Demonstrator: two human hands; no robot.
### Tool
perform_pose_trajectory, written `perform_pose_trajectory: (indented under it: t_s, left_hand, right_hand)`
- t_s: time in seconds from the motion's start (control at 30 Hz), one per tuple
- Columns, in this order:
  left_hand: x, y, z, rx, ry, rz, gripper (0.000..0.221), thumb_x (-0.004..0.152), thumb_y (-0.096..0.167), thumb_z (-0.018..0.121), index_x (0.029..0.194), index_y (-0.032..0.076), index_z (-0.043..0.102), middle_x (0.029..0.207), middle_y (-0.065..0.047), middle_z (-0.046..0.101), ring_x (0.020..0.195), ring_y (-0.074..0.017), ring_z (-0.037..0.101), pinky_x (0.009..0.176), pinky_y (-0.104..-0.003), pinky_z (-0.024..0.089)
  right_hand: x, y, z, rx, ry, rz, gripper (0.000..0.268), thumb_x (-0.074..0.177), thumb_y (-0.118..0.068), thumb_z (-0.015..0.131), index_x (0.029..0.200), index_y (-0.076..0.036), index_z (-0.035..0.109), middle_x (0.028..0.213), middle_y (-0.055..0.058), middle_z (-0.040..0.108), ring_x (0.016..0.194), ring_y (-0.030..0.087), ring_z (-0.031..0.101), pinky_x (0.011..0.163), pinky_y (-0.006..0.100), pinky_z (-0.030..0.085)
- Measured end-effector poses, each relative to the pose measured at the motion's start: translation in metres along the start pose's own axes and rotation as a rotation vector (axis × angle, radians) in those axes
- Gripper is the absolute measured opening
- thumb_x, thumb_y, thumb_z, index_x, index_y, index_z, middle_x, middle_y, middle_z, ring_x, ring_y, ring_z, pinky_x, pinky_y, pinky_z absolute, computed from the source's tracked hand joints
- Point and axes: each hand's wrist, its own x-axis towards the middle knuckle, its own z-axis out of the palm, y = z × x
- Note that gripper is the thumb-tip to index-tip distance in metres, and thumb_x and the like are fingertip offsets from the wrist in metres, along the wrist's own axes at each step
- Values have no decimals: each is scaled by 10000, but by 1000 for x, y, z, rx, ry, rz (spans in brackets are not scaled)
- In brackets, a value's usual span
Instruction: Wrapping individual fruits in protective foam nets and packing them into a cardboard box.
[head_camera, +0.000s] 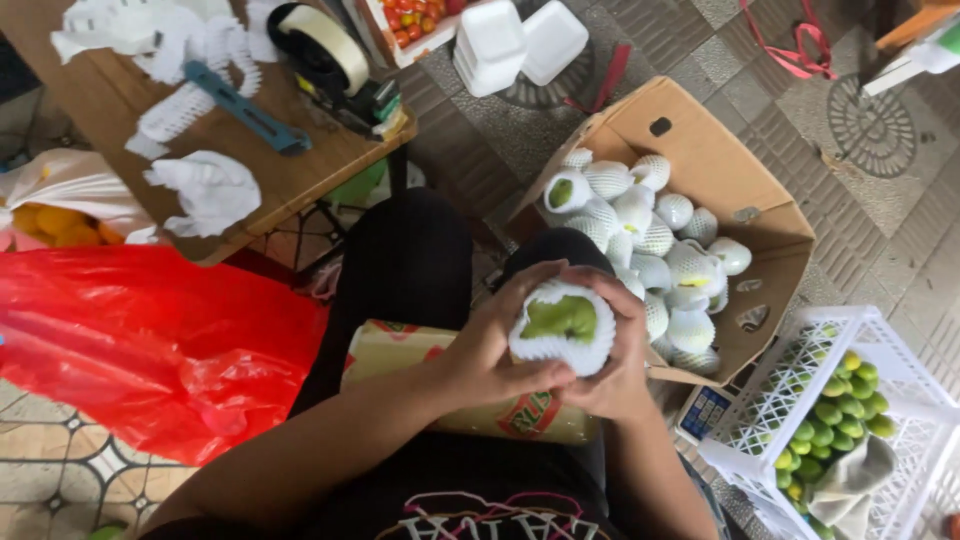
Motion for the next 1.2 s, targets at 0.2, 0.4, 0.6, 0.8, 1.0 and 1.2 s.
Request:
perform_pose_trajectory:
  t_s: [0.2, 0.4, 0.6, 0.8, 1.0, 1.2]
  left_hand:
    - [-11, -11, -9, -175, 149, -90, 775, 825, 305, 804, 1464, 6, 485, 1195, -147, 657, 1098, -261, 625, 914, -399, 528]
    - [0, 18, -23, -634, 166, -832, 981, 957, 727, 375, 1538, -64, 384, 1510, -248, 493, 1355, -317, 495, 1176, -441, 336]
    - [-11, -18, -24, -605, 18, -632, 492, 1016, 336, 637, 1435, 105, 525, 1055, -102, 752, 951, -203, 751, 795, -413, 635]
    - [-15, -29, -27, -739, 132, -737, 466, 1038, 338, 605, 1455, 136, 549, 1054, -127, 756, 917, -256, 768, 728, -461, 656]
    - [-22, -28, -37, -764, 117, -807, 456, 1033, 275, 592, 1452, 107, 531, 1077, -142, 756, 936, -278, 766, 714, -444, 665]
    - [-23, -25, -35, -802, 127, -840, 278, 1027, 212, 591, 1291, 128, 567, 1099, -140, 756, 968, -300, 758, 748, -472, 659]
  right_hand:
    - [12, -19, 28, -192, -85, -3, 970, 699, -172, 901, 1481, -56, 339, 1480, 293, 430, 1406, 453, 440, 1128, 608, 380]
    - [-1, -19, 18, -208, -109, 142, 971, 650, -10, 870, 1454, 17, 327, 1474, 265, 446, 1429, 419, 430, 1169, 582, 321]
    - [1, -32, 1, -104, -174, 236, 961, 594, 46, 832, 1432, 38, 363, 1495, 330, 430, 1432, 499, 411, 1142, 691, 322]
    - [5, -38, 10, -68, -144, 271, 559, 1010, -281, 451, 1530, -75, 425, 1603, 297, 360, 1473, 461, 376, 1146, 671, 297]
    - [9, -37, 20, -48, -131, 249, 537, 1039, -266, 402, 1503, 0, 450, 1566, 302, 399, 1475, 452, 374, 1178, 628, 267]
    - [31, -70, 12, -380, -291, 175, 868, 714, -200, 824, 1482, 18, 483, 1472, 360, 444, 1349, 583, 458, 1063, 725, 372]
